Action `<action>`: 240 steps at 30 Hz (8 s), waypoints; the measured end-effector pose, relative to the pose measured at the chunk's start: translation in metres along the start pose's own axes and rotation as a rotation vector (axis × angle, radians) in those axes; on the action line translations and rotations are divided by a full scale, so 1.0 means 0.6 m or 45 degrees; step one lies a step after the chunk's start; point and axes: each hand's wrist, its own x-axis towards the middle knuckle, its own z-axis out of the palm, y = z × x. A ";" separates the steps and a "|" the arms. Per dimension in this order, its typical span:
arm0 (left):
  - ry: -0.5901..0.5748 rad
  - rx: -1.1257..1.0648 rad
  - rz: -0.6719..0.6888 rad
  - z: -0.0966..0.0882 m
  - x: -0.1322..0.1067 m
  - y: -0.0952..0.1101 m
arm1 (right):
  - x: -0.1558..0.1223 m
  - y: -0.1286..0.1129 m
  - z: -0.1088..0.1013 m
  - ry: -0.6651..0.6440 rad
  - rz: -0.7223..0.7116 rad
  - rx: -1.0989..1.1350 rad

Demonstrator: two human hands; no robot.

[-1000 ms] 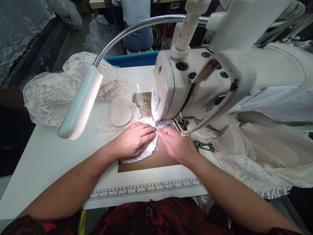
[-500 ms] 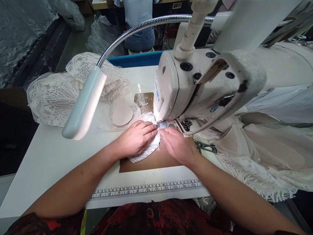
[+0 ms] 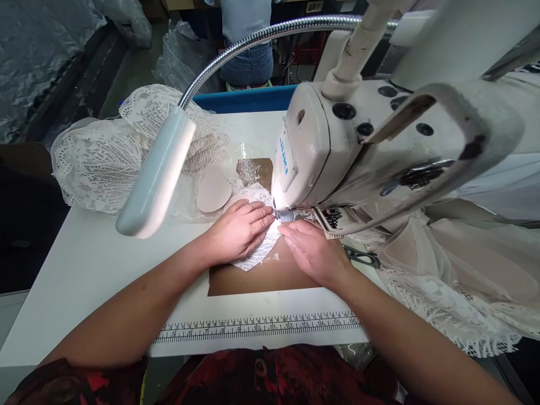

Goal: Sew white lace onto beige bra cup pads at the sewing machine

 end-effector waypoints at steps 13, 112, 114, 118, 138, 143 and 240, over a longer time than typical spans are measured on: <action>-0.010 0.074 -0.017 -0.001 -0.012 -0.004 | 0.001 -0.001 -0.001 0.049 0.015 0.003; -0.142 0.296 -0.191 -0.018 -0.001 0.019 | -0.011 -0.004 -0.004 0.060 -0.027 -0.199; -0.181 0.292 -0.249 -0.032 -0.007 0.029 | -0.013 -0.003 -0.005 0.069 -0.041 -0.188; -0.282 0.196 -0.278 -0.063 -0.023 0.052 | -0.013 -0.002 -0.010 0.058 -0.038 -0.182; -0.182 -0.102 -0.111 -0.032 -0.015 0.058 | -0.031 0.001 -0.043 -0.138 -0.440 -0.036; -0.225 -0.032 -0.131 -0.023 -0.011 0.059 | -0.034 -0.002 -0.042 -0.117 -0.455 -0.077; -0.082 -1.703 -0.961 -0.037 -0.053 0.040 | -0.052 -0.023 -0.101 -0.224 -0.049 0.244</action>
